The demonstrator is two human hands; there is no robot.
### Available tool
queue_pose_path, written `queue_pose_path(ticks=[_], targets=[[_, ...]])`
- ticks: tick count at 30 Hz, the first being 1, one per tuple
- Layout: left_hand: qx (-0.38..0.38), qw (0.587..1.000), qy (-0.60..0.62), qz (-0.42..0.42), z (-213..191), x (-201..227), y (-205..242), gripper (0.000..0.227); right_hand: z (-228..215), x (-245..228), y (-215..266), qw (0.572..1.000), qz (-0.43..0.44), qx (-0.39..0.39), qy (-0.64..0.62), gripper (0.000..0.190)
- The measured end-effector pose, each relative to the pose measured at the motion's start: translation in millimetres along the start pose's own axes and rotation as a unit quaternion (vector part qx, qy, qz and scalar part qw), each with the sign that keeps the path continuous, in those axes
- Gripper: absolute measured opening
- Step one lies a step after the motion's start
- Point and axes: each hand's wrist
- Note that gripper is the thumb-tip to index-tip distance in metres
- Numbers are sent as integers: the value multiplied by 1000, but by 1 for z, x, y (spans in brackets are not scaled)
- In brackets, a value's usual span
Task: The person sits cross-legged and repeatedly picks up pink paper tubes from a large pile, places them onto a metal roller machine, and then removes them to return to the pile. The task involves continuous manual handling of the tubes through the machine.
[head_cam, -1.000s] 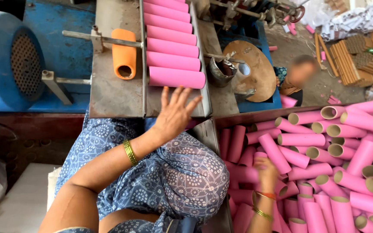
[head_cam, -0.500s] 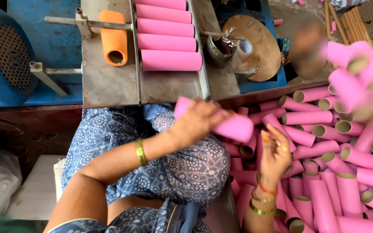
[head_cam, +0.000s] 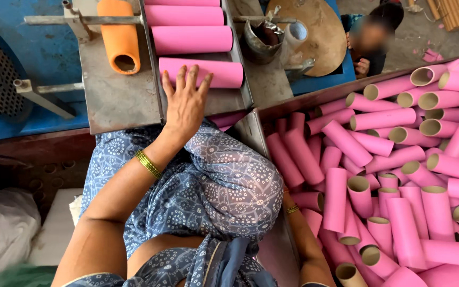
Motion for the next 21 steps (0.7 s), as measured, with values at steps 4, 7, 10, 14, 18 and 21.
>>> queue_pose_path(ticks=[4,7,10,14,18,21], targets=[[19,998,49,43,-18,20,-1,66,-32,6,-15,1000,-6,27,-8,66],[11,987,130,94,-36,40,10,65,-101,-3,-2,992,-28,113,-40,73],[11,973,148,175,-51,69,15,69,-188,-20,49,977,59,199,-42,76],[64,942,149,295,-61,107,30,70,-238,-69,134,960,-1,254,-116,69],[71,906,182,376,-57,128,33,69,-233,-95,154,926,-247,130,-253,74],[42,938,136,316,-49,108,27,60,-215,-77,115,879,-283,131,-361,64]])
Point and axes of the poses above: each hand's wrist, its own y-axis away from the middle knuckle, its own z-axis out of the palm, x = y × z
